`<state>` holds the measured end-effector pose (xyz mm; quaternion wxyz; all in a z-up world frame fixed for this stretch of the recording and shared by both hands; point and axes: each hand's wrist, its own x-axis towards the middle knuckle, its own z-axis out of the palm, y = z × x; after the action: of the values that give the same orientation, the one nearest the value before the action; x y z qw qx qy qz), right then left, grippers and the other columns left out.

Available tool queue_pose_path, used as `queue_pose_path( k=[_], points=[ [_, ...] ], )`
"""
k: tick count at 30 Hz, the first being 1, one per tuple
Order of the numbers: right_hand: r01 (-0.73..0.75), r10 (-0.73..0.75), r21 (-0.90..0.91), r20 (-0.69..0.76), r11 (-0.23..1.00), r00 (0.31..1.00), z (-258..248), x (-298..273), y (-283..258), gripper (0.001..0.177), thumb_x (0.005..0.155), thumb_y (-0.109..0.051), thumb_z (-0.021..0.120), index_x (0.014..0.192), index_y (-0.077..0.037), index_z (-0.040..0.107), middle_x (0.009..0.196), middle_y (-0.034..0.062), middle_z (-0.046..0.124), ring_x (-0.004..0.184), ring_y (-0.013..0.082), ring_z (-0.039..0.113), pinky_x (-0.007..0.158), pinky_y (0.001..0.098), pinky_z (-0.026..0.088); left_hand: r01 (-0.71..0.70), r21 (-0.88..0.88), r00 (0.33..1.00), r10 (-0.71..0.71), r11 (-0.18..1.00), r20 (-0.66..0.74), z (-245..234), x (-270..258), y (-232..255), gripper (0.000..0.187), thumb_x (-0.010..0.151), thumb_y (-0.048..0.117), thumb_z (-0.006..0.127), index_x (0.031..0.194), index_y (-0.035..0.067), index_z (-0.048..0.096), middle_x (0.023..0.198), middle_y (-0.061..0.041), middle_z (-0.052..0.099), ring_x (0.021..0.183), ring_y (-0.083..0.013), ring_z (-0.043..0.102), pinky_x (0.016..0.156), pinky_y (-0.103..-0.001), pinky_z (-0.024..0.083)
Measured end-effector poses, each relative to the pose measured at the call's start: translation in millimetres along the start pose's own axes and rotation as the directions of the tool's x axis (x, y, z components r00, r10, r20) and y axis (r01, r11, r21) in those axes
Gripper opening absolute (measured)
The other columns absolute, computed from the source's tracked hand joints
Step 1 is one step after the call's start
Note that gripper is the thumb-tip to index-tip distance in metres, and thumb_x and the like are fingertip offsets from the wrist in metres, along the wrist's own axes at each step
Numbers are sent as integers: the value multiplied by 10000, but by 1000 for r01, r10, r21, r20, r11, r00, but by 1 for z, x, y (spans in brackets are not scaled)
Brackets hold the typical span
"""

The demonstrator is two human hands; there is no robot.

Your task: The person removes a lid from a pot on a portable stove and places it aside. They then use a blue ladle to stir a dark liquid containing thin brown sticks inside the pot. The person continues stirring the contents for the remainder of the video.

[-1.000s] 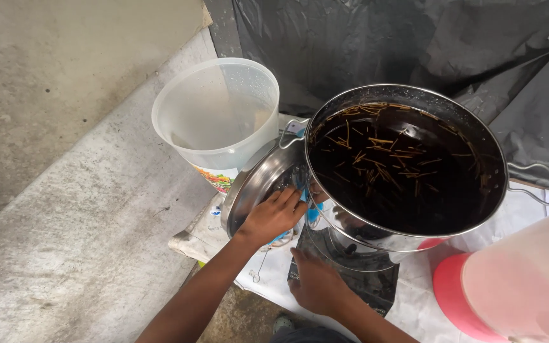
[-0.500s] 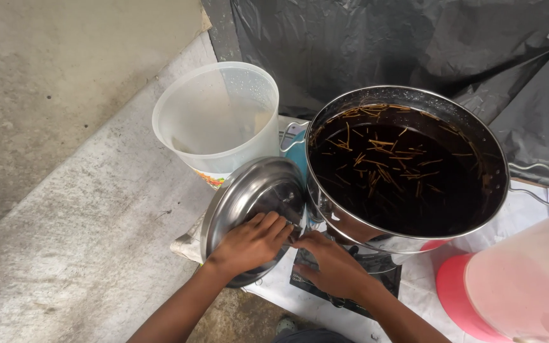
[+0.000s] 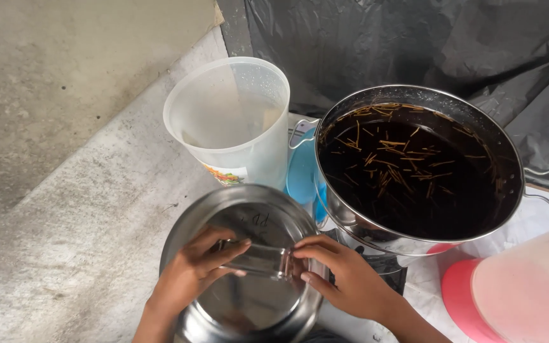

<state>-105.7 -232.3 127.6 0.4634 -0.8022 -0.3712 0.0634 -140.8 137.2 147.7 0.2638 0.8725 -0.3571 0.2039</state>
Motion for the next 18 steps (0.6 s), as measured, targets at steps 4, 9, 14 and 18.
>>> queue_pose_path(
  k=[4,9,14,18],
  points=[
    [24,-25,-15,-55,1000,998,-17,-9,-26,345,1100,-214,759,1441,-181,792,1571,41,765,988,146,875,661,282,680,127,-71,991,-130,989,-37,-9,-23,17,675,903,253,1048,1537,268,815,1321,-62,799,1169,-212,799,917,-329,656],
    [212,-226,-104,-141,972,964,-39,-12,-46,326,1143,-267,750,1437,-129,783,1582,92,751,1371,275,842,1109,405,669,224,-77,959,-233,972,-159,-1,-52,15,536,964,220,954,1490,253,860,1341,-39,806,1120,-169,805,888,-271,706],
    [216,-232,-193,-62,957,971,-44,-8,-49,387,1120,-319,803,1462,-138,792,1672,59,684,1105,210,840,933,380,679,195,-134,961,-216,972,-171,-9,-45,30,491,986,179,936,1471,188,860,1371,-69,848,1173,-204,850,981,-318,684],
    [254,-266,-160,-59,954,962,-59,-8,-53,385,1142,-297,768,1493,-142,785,1685,86,677,1421,257,790,1172,429,654,283,-97,946,-295,954,-136,-29,-56,34,676,818,135,1076,1456,139,856,1454,-99,895,1131,-133,961,1048,-265,789]
  ],
)
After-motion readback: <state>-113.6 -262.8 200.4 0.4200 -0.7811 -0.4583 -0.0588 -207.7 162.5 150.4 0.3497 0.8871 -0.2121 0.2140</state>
